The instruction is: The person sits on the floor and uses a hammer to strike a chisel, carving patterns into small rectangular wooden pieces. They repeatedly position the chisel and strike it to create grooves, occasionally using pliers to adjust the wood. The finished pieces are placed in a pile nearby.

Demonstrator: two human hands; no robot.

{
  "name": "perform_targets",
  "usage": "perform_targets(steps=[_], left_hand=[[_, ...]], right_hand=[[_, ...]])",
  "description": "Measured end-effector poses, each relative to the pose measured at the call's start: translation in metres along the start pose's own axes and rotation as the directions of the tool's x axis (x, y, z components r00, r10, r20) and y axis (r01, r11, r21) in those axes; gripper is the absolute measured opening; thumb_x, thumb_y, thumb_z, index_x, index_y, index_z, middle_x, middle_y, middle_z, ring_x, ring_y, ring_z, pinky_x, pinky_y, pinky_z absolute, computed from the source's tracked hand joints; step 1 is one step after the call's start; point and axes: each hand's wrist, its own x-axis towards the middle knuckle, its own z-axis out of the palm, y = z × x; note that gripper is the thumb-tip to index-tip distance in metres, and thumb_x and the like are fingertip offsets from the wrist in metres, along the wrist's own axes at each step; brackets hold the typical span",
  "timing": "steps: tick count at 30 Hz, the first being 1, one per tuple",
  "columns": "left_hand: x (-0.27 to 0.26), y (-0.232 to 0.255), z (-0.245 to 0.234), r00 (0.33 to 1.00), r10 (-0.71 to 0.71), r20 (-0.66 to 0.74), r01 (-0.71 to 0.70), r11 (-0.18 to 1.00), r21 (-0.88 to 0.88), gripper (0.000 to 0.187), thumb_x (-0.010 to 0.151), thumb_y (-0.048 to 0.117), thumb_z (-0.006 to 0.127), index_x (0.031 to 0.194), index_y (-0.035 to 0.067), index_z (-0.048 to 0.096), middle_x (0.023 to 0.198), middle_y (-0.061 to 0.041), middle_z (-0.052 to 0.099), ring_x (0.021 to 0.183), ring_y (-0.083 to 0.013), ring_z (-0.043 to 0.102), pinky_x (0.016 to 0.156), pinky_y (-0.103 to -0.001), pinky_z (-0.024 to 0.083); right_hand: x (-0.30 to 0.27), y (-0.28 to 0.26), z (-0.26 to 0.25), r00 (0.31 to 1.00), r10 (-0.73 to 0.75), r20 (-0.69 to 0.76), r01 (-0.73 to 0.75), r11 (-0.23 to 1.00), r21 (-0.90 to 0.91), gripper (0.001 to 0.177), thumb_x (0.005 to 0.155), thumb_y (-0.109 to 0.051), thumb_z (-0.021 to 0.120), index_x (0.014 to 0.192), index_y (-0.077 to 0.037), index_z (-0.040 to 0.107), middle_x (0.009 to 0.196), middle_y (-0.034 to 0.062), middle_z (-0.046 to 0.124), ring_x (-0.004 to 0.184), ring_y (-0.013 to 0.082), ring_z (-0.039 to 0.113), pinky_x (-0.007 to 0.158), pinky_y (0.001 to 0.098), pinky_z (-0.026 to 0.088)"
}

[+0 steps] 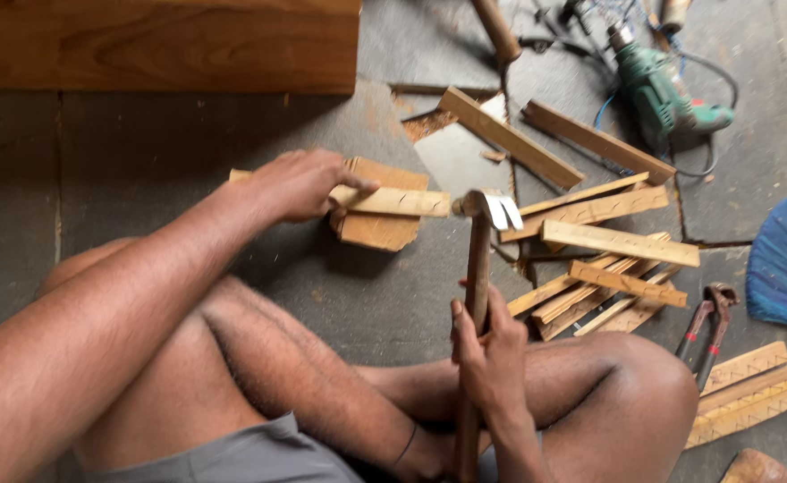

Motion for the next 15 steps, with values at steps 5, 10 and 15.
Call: perform_targets(steps=[5, 10, 15], left_hand=[[-0.003, 0.004, -0.009, 1.000, -0.029, 0.010, 0.029, 0.998, -0.059, 0.061, 0.085, 0.020, 0.076, 0.137, 0.047, 0.059, 0.131, 0.002, 0.067, 0.114, -0.0144, 0.061, 0.099, -0.041, 0.056], [-0.013, 0.012, -0.021, 0.997, -0.054, 0.046, 0.058, 0.994, -0.090, 0.062, 0.085, 0.018, 0.076, 0.137, 0.047, 0.060, 0.128, 0.001, 0.068, 0.109, -0.0154, 0.067, 0.097, -0.038, 0.060], [-0.010, 0.012, -0.022, 0.997, -0.051, 0.051, 0.054, 0.997, -0.059, 0.063, 0.086, 0.016, 0.076, 0.138, 0.049, 0.060, 0.126, 0.000, 0.070, 0.110, -0.0163, 0.068, 0.098, -0.040, 0.059]], right_hand=[[0.001, -0.006, 0.001, 0.972, -0.200, -0.125, 0.193, 0.979, -0.068, 0.032, 0.099, -0.020, 0.062, 0.123, 0.002, 0.063, 0.061, 0.0044, 0.068, 0.047, 0.0104, 0.068, 0.038, 0.0250, 0.054], [-0.001, -0.017, -0.001, 0.968, -0.199, -0.150, 0.208, 0.977, 0.043, 0.029, 0.099, -0.018, 0.062, 0.121, 0.002, 0.063, 0.061, 0.0040, 0.066, 0.045, 0.0106, 0.065, 0.037, 0.0250, 0.052], [0.003, -0.014, -0.001, 0.957, -0.247, -0.154, 0.247, 0.969, -0.023, 0.020, 0.102, -0.017, 0.059, 0.114, -0.002, 0.065, 0.065, 0.0010, 0.067, 0.045, 0.0076, 0.065, 0.041, 0.0235, 0.052]])
